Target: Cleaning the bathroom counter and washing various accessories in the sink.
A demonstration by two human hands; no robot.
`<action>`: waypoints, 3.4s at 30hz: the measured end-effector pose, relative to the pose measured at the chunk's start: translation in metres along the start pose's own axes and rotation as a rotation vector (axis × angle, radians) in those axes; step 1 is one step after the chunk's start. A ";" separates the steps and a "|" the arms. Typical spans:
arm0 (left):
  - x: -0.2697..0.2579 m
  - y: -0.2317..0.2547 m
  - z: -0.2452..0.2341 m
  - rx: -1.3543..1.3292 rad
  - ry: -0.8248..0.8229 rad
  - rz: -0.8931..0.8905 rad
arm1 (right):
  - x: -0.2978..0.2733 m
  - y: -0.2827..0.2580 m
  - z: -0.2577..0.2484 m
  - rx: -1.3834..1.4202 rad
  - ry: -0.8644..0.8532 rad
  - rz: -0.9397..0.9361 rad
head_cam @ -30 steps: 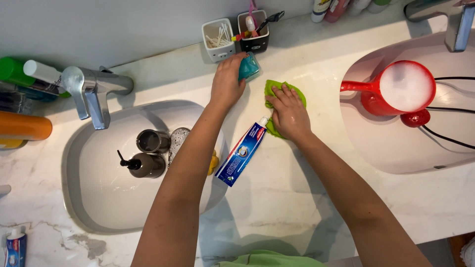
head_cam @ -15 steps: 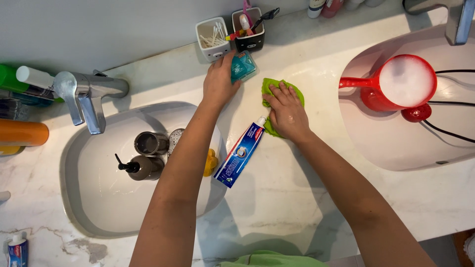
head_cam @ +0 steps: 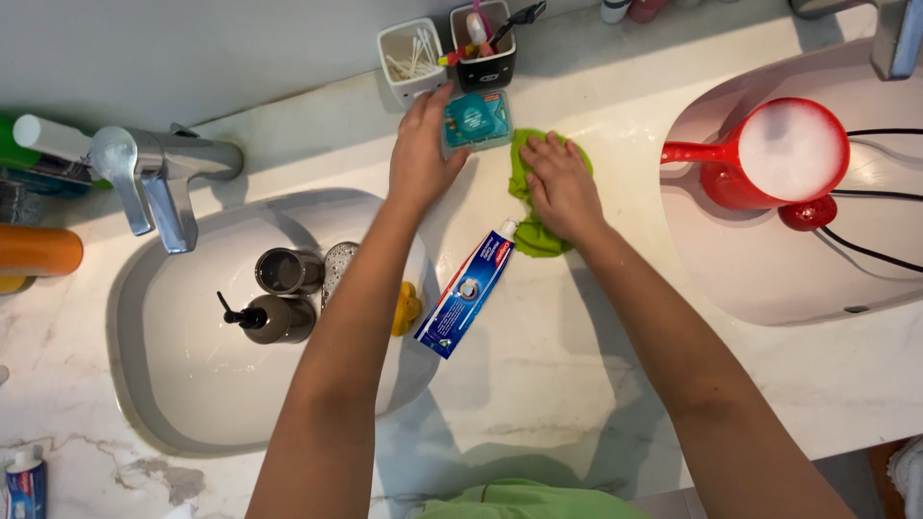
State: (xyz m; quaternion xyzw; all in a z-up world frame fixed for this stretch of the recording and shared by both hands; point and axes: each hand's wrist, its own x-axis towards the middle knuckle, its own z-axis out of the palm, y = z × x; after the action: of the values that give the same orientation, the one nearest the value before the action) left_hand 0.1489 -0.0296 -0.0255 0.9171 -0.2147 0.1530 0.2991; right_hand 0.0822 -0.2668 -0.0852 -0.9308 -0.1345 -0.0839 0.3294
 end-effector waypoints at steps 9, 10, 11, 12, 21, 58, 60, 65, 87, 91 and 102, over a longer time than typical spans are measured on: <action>-0.133 0.105 -0.015 0.156 -0.455 -0.223 | 0.006 0.000 0.002 -0.127 -0.063 -0.095; -0.143 0.093 -0.018 0.160 -0.452 -0.230 | 0.000 -0.010 0.006 -0.123 -0.066 -0.102; -0.152 0.081 -0.021 -0.005 -0.356 -0.279 | -0.006 -0.020 0.009 -0.154 -0.087 -0.091; -0.160 0.069 -0.024 -0.170 -0.256 -0.319 | -0.010 -0.029 0.012 -0.188 -0.103 -0.078; -0.223 -0.021 -0.057 -1.120 0.057 -0.974 | -0.042 -0.127 0.064 -0.117 -0.176 -0.312; -0.047 0.021 0.047 -1.408 -0.010 -0.955 | 0.032 -0.030 -0.001 0.600 0.031 0.376; -0.040 0.034 0.058 -1.478 -0.061 -0.896 | 0.004 -0.040 -0.009 1.026 -0.076 0.558; -0.037 0.019 0.083 -0.698 -0.018 -0.517 | -0.004 -0.012 -0.014 1.086 0.052 0.523; -0.045 0.081 0.022 -0.912 0.108 -0.404 | -0.019 -0.083 -0.020 1.286 0.140 0.603; -0.038 0.082 0.019 -0.800 0.052 -0.438 | -0.014 -0.076 -0.020 1.282 0.150 0.625; -0.061 -0.040 0.080 -0.157 0.160 -0.283 | 0.065 -0.008 0.008 0.325 0.321 0.532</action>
State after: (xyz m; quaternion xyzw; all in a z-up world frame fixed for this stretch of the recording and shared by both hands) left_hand 0.1280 -0.0307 -0.1315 0.8968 -0.0704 0.1646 0.4046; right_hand 0.1417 -0.2428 -0.0709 -0.8435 0.1546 -0.1178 0.5007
